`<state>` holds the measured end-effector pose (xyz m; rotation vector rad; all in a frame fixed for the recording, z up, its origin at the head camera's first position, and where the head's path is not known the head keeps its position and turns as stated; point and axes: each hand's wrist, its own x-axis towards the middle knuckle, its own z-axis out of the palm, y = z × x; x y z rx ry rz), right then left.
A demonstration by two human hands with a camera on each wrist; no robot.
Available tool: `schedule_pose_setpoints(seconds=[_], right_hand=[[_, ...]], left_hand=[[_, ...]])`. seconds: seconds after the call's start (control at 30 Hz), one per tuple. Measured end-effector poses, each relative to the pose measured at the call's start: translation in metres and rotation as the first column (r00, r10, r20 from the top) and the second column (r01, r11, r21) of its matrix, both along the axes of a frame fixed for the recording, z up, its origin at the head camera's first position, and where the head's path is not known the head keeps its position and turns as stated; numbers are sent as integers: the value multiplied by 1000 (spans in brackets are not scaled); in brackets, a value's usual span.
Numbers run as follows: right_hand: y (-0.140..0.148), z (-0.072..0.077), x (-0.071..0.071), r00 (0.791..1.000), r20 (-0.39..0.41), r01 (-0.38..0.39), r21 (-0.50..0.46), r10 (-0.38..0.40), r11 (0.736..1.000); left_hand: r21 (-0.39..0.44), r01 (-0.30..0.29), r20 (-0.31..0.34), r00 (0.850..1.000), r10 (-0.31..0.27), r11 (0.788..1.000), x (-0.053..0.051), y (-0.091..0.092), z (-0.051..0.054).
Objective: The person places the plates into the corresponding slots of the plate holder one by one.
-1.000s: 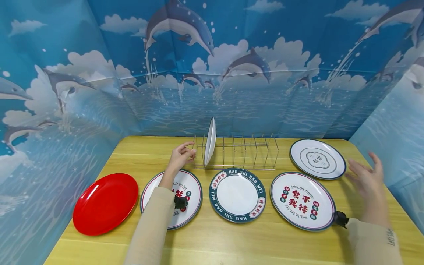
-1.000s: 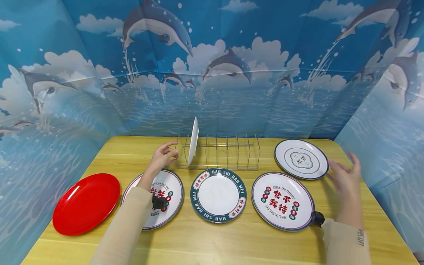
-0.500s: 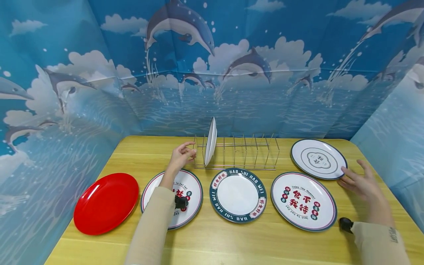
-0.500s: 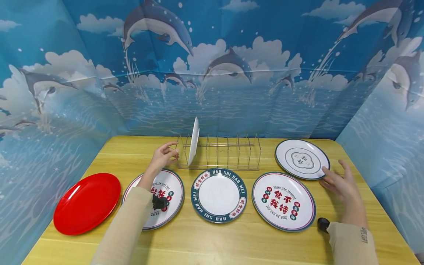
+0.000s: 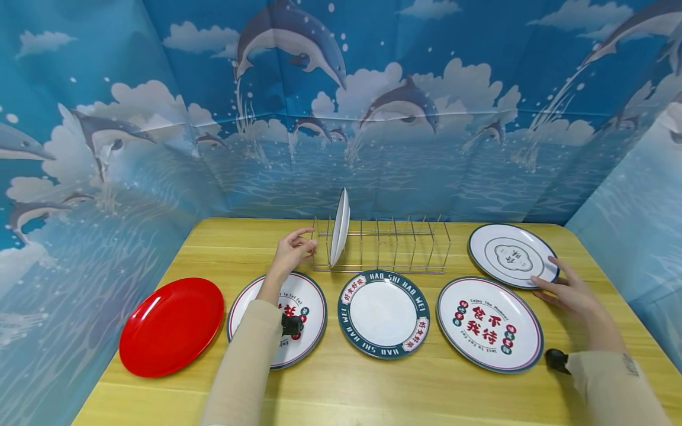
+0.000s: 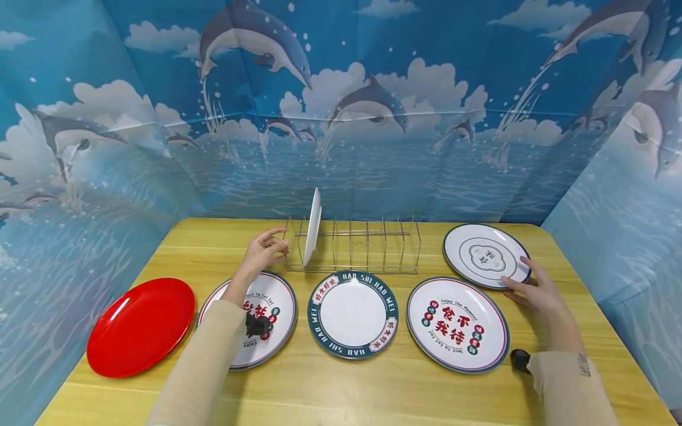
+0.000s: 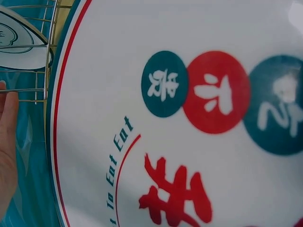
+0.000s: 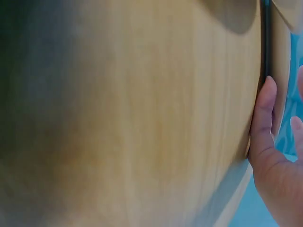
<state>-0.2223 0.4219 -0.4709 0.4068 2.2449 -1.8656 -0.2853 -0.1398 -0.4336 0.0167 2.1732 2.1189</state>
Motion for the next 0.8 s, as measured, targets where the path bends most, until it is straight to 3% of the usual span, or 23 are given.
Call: schedule_pose_setpoints(seconds=[0.3,0.6,0.73,0.8], right_hand=[[-4,-1,-6,1000,27,-3,232,-3,973],[-6,2,-7,997,60,42,182,-53,982],[-2,2,-4,997,56,55,87,-60,995],[1,3,-3,996,61,72,-14,-71,997]], left_hand=[[12,8,-5,1000,-8,1000,2,0,1],[23,8,1,1000,-8,1000,1,0,0],[16,2,4,1000,-2,1000,1,0,1],[18,0,8,1000,-1,1000,1,0,1]])
